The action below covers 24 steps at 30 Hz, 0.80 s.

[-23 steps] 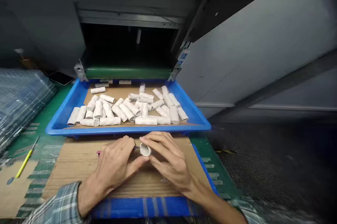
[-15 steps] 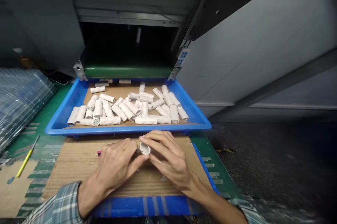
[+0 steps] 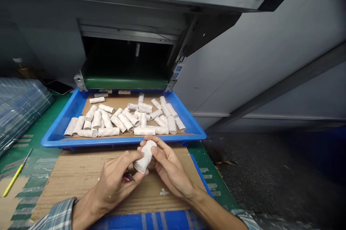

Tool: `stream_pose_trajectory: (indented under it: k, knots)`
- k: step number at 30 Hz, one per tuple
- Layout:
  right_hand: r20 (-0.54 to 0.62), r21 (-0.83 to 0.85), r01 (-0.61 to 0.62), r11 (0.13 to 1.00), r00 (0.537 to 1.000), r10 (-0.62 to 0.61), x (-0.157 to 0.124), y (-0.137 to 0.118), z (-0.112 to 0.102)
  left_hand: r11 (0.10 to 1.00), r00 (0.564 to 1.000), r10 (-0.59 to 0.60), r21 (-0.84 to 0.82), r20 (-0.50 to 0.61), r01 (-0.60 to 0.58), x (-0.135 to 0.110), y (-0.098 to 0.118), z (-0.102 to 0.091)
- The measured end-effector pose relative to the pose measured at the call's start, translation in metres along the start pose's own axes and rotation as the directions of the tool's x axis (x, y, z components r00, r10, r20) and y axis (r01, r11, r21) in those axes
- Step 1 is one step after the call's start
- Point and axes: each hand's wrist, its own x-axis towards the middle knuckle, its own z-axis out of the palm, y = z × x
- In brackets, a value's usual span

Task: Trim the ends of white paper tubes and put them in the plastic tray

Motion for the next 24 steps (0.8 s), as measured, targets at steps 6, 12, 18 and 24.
stream_pose_trajectory:
  k: [6, 12, 18, 24]
  knots:
    - [0.121, -0.046, -0.196, 0.98, 0.972, 0.2, -0.005, 0.005, 0.006, 0.998, 0.999, -0.003, -0.064, -0.038, 0.0, 0.004, 0.003, -0.005]
    - [0.159, -0.14, -0.211, 0.967, 0.96, 0.232, -0.009, 0.009, 0.002, 0.995, 0.998, 0.021, -0.1, -0.051, -0.026, 0.005, 0.008, -0.007]
    - [0.175, -0.231, -0.14, 0.963, 0.967, 0.182, -0.007, 0.005, -0.003, 0.981, 0.997, 0.056, -0.18, -0.054, -0.065, 0.004, 0.006, -0.005]
    - [-0.153, -0.71, -0.212, 0.671, 0.977, 0.147, -0.02, 0.008, -0.028, 0.966, 0.996, -0.065, -0.253, -0.069, 0.045, 0.003, 0.003, 0.006]
